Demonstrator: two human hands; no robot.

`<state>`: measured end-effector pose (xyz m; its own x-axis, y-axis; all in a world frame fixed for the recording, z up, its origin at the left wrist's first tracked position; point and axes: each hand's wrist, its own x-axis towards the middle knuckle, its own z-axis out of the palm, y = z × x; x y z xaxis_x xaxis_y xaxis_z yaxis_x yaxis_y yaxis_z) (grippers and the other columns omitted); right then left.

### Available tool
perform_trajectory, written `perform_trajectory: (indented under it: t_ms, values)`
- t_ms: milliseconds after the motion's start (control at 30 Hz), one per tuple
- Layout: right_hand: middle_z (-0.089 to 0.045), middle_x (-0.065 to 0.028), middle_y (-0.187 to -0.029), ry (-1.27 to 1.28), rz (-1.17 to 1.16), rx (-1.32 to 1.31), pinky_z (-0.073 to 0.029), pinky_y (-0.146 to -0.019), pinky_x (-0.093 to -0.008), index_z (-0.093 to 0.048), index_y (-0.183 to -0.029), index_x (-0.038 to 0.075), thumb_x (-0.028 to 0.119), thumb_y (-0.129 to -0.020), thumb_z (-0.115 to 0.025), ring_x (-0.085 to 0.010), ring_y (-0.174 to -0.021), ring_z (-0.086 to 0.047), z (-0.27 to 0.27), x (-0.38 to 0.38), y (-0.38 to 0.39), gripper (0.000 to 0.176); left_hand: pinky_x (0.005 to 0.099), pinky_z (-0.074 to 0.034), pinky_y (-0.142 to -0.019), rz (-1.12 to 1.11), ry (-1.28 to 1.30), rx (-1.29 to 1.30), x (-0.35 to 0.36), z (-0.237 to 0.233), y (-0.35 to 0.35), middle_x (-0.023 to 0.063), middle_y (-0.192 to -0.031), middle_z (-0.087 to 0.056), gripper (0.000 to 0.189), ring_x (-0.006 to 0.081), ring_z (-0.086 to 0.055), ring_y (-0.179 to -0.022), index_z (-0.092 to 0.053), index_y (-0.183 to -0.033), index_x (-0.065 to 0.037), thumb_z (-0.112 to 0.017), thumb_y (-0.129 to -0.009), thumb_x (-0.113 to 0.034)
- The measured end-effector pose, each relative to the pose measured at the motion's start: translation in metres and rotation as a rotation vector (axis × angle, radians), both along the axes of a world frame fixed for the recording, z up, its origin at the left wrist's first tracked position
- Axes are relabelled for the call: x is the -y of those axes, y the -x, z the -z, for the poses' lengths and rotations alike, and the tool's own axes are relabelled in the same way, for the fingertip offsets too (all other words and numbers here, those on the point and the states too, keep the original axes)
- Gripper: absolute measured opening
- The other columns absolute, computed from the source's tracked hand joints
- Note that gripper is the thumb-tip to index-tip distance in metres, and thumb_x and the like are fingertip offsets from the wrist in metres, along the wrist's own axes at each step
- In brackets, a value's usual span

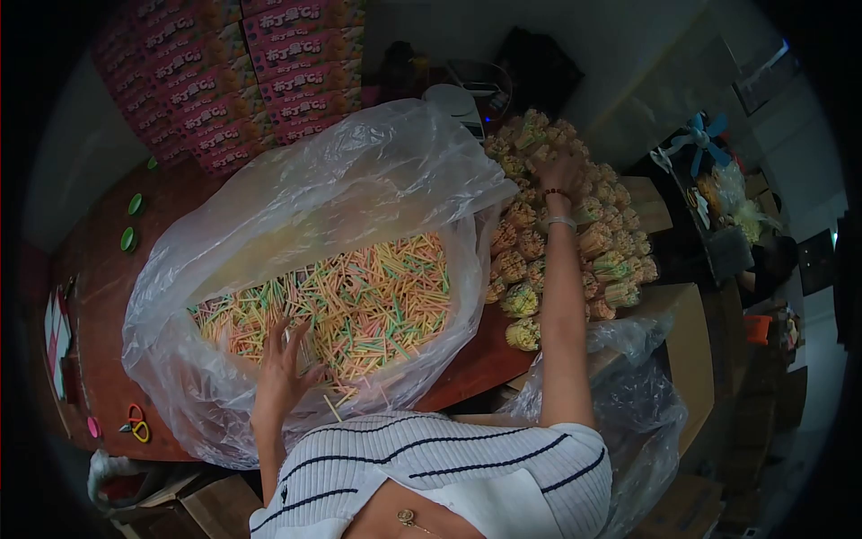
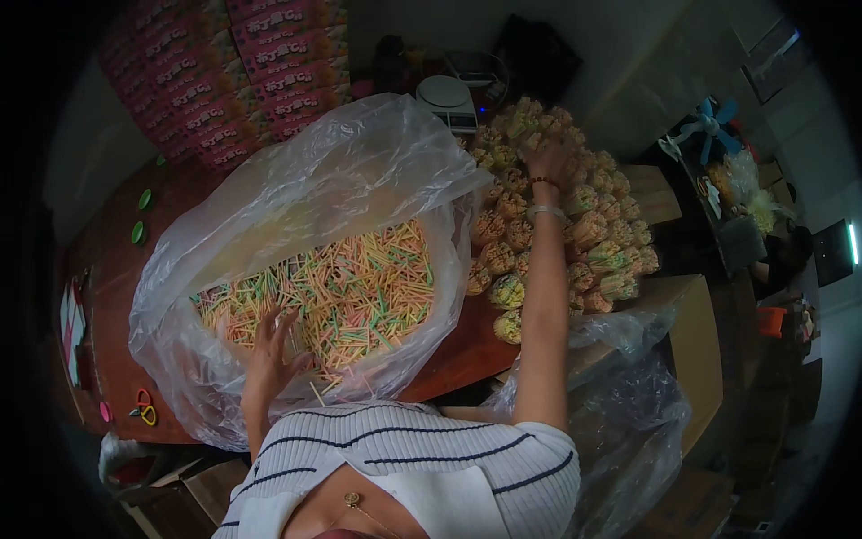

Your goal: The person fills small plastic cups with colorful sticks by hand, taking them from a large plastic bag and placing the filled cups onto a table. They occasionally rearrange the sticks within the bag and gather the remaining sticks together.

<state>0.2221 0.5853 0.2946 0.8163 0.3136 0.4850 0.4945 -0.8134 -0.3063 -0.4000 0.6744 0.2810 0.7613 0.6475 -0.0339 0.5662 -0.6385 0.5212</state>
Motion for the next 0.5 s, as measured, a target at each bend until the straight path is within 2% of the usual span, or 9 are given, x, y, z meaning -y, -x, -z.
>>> perform_trajectory:
  t_ms: [33, 167, 267, 333, 467, 500]
  values:
    - [-0.046, -0.0286, -0.14, 0.0, 0.013, 0.008, -0.058, -0.085, -0.0534, -0.061, -0.136, 0.007, 0.036, -0.077, -0.089, -0.0392, -0.105, -0.066, 0.004, -0.001, 0.0, 0.072, 0.0523, -0.043, -0.112, -0.006, -0.005, 0.002, 0.0, 0.0, 0.0, 0.0189, -0.154, -0.038, 0.089, 0.0445, -0.042, -0.139, -0.045, -0.149, -0.017, -0.089, -0.072, -0.015]
    - [-0.044, -0.0301, -0.14, -0.103, -0.039, 0.077, -0.058, -0.083, -0.0532, -0.059, -0.137, 0.005, 0.032, -0.08, -0.087, -0.0398, -0.101, -0.066, 0.019, 0.002, -0.013, 0.069, 0.0517, -0.043, -0.113, -0.01, 0.033, 0.046, 0.001, 0.001, 0.004, 0.0186, -0.155, -0.037, 0.091, 0.0443, -0.041, -0.14, -0.045, -0.15, -0.018, -0.089, -0.071, -0.014]
    - [-0.047, -0.0298, -0.138, -0.221, -0.143, 0.047, -0.059, -0.083, -0.0522, -0.059, -0.136, 0.004, 0.03, -0.084, -0.085, -0.0398, -0.099, -0.067, 0.024, 0.008, -0.016, 0.064, 0.0506, -0.043, -0.112, 0.006, 0.05, 0.076, -0.001, 0.001, 0.004, 0.0185, -0.155, -0.036, 0.089, 0.0435, -0.042, -0.14, -0.046, -0.149, -0.018, -0.089, -0.071, -0.012]
    - [-0.053, -0.0262, -0.139, -0.134, -0.1, 0.079, -0.057, -0.094, -0.0527, -0.058, -0.137, 0.001, 0.025, -0.083, -0.084, -0.0419, -0.121, -0.059, 0.01, 0.014, -0.004, 0.065, 0.0498, -0.044, -0.111, 0.0, 0.139, 0.082, -0.004, -0.005, 0.004, 0.0191, -0.154, -0.038, 0.086, 0.043, -0.046, -0.137, -0.048, -0.148, -0.017, -0.087, -0.072, -0.01]
    - [-0.061, -0.0242, -0.131, -0.251, 0.049, -0.078, -0.058, -0.09, -0.0504, -0.061, -0.132, 0.001, 0.025, -0.086, -0.082, -0.0381, -0.117, -0.063, -0.01, 0.029, 0.009, 0.056, 0.0493, -0.045, -0.109, -0.025, 0.193, 0.109, -0.009, -0.013, 0.005, 0.0196, -0.152, -0.041, 0.082, 0.0435, -0.049, -0.133, -0.049, -0.147, -0.014, -0.085, -0.073, -0.006]
    - [-0.064, -0.0202, -0.126, -0.411, 0.022, -0.106, -0.058, -0.087, -0.0472, -0.062, -0.13, 0.001, 0.025, -0.089, -0.08, -0.0332, -0.114, -0.065, -0.014, 0.037, 0.012, 0.051, 0.0484, -0.046, -0.107, -0.02, 0.149, 0.126, -0.01, -0.017, 0.004, 0.0197, -0.15, -0.044, 0.077, 0.0428, -0.051, -0.131, -0.049, -0.147, -0.013, -0.082, -0.078, -0.009]
